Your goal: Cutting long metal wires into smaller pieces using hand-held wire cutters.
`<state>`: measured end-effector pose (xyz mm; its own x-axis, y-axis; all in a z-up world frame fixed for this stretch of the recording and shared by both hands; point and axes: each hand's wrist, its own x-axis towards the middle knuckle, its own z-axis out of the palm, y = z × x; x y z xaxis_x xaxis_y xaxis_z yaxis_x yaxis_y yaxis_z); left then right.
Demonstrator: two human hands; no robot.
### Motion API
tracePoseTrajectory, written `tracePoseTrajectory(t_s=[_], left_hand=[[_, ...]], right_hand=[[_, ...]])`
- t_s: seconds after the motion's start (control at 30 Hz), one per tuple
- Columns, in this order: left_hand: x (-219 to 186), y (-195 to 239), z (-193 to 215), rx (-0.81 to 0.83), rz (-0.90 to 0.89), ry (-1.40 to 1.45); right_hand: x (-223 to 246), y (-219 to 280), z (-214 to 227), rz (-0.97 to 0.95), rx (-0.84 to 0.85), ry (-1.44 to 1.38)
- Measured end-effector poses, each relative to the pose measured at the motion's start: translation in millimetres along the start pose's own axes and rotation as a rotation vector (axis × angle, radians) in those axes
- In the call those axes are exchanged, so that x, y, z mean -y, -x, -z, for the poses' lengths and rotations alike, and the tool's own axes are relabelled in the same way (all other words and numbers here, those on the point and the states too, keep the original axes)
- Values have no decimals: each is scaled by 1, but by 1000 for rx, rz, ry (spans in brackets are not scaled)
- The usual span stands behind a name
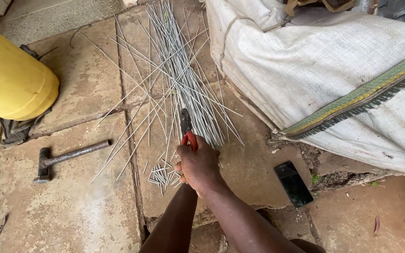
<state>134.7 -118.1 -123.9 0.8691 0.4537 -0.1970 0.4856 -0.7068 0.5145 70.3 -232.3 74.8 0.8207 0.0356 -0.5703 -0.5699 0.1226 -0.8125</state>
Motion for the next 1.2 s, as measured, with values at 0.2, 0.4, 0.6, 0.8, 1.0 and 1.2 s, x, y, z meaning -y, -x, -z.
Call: tracePoseTrajectory(t_s=[0.2,0.4,0.6,0.8,1.0,1.2], left_hand=[[-9,-12,-11,-36,-26,10],[4,-38,-15,-91,-34,-3],[28,-59,-26,-140,-41,-22],[153,-109,13,-244,95,-231],[121,-91,60,75,304,-223],[107,-75,57,116,317,-329]], right_hand=[[-6,-9,1,2,30,7],[-1,-4,0,-31,-1,18],[24,8,6,-29,-3,-1],[17,10,0,-42,48,24],[12,9,-2,-174,148,151],[1,-1,-2,-146,141,143]])
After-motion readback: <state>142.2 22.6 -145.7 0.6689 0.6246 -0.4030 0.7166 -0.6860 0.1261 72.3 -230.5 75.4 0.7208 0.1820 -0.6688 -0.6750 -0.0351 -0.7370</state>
